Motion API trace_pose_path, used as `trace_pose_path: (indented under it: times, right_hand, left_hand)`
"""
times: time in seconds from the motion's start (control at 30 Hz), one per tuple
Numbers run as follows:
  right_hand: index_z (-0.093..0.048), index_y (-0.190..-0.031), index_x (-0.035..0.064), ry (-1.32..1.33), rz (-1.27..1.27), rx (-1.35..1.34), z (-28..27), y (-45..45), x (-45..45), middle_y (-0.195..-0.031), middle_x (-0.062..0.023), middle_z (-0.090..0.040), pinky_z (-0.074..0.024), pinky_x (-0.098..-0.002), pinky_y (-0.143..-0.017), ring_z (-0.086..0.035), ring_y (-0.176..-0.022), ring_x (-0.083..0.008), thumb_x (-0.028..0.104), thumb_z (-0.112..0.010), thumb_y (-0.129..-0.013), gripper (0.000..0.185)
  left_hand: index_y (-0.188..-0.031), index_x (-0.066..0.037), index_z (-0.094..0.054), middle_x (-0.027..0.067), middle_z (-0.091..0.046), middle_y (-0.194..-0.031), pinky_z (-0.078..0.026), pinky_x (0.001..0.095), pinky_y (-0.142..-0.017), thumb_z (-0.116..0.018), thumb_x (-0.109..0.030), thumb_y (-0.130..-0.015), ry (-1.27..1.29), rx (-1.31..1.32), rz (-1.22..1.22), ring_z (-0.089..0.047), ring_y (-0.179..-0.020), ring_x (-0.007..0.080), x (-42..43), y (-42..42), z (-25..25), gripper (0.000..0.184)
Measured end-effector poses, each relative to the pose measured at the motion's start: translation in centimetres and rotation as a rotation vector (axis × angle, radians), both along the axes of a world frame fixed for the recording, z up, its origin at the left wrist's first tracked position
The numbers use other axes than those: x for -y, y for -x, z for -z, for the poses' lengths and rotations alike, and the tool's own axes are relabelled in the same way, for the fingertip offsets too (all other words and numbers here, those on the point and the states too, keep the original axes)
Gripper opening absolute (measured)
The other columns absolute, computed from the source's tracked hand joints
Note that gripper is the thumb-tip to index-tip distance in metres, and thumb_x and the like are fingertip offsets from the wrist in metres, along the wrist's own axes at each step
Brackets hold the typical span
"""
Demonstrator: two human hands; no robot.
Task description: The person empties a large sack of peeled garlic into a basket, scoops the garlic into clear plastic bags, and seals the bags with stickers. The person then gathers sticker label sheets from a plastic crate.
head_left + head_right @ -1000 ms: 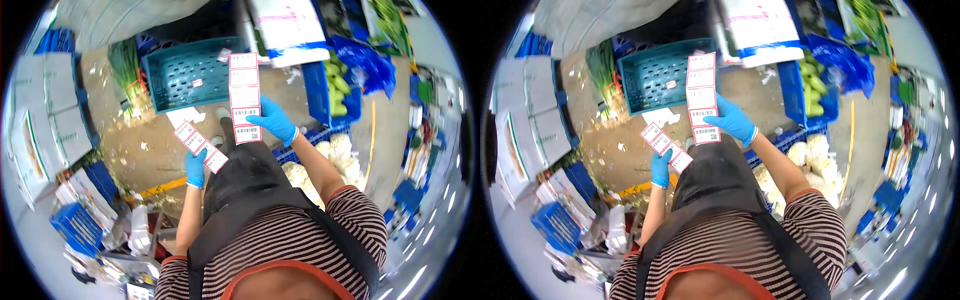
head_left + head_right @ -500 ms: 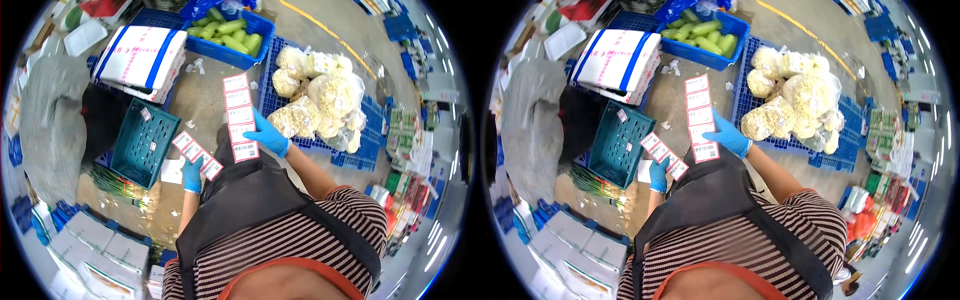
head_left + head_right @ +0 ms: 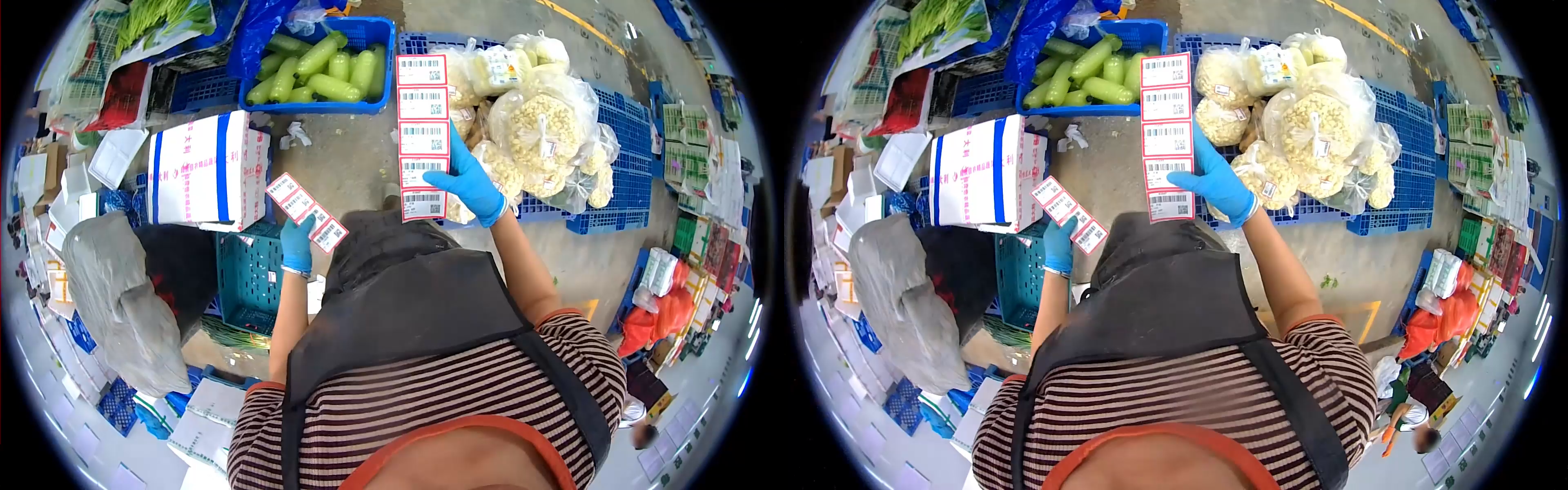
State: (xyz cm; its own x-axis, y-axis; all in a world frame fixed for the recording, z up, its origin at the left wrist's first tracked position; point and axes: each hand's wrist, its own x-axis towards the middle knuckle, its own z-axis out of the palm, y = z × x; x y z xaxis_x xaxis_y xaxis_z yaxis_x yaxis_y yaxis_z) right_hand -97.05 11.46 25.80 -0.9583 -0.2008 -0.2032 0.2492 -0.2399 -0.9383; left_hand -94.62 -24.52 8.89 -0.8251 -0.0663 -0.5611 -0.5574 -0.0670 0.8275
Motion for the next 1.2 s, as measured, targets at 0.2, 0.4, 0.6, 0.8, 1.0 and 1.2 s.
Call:
trace_pose_path:
  times: [0.2,0.4,0.6,0.8,1.0,1.2]
  right_hand:
    - [-0.015,-0.15,0.0082,0.048,0.059,0.05,0.1,7.4,-3.1,-0.14,-0.0041,-0.041,-0.0365,-0.0307,-0.103,-0.042,-0.124,-0.0133,0.002,-0.067,-0.081,0.087]
    - [-0.015,-0.15,0.0068,0.032,0.148,0.062,0.7,14.9,-4.5,-0.141,-0.0052,-0.041,-0.0352,-0.0314,-0.104,-0.042,-0.125,-0.0142,0.003,-0.068,-0.081,0.087]
    - [-0.021,-0.148,0.0071,-0.141,0.518,0.057,0.8,19.3,-12.1,-0.139,-0.0066,-0.043,-0.0389,-0.0327,-0.102,-0.045,-0.123,-0.0178,0.001,-0.063,-0.082,0.078]
    - [-0.026,-0.147,0.0081,0.007,0.897,-0.033,-2.6,22.4,-16.7,-0.133,-0.008,-0.048,-0.0459,-0.0337,-0.096,-0.053,-0.116,-0.0186,-0.003,-0.058,-0.084,0.071]
    - [-0.026,-0.146,0.0064,-0.004,0.918,-0.034,-1.8,30.2,-20.4,-0.135,-0.0082,-0.047,-0.0447,-0.0335,-0.097,-0.051,-0.118,-0.0194,-0.001,-0.059,-0.084,0.07]
    - [-0.03,-0.144,0.0049,-0.098,0.8,-0.053,-1.7,47.8,-31.9,-0.131,-0.0069,-0.051,-0.0425,-0.0319,-0.099,-0.052,-0.117,-0.0177,0.002,-0.064,-0.083,0.07]
  left_hand:
    - [-0.115,0.006,-0.057,0.0084,-0.063,-0.106,-0.05,0.0293,-0.082,-0.063,-0.002,-0.084,-0.008,-0.005,-0.085,-0.061,-0.093,0.0172,0.2,5.9,1.1,0.033]
    - [-0.121,0.006,-0.052,0.0093,-0.061,-0.109,-0.051,0.0315,-0.081,-0.063,-0.001,-0.082,0.032,0.045,-0.014,-0.061,-0.092,0.0205,1.7,16.1,5.3,0.041]
    - [-0.117,0.005,-0.054,0.0111,-0.062,-0.107,-0.053,0.0329,-0.078,-0.061,-0.002,-0.083,0.03,0.008,-0.031,-0.063,-0.091,0.0217,-0.6,29.3,2.4,0.035]
    - [-0.119,0.005,-0.055,0.0098,-0.062,-0.111,-0.051,0.0315,-0.082,-0.059,-0.001,-0.085,-0.039,-0.042,0.121,-0.062,-0.093,0.0192,-4.4,41.3,-0.2,0.035]
    - [-0.122,0.004,-0.053,0.0098,-0.061,-0.113,-0.054,0.0338,-0.079,-0.063,-0.005,-0.084,-0.181,-0.006,0.198,-0.062,-0.094,0.0212,-12.3,49.9,2.9,0.04]
    - [-0.12,0.002,-0.055,0.008,-0.062,-0.111,-0.05,0.0329,-0.084,-0.065,-0.006,-0.082,-0.243,-0.027,0.325,-0.061,-0.094,0.0187,-28.5,61.2,1.4,0.04]
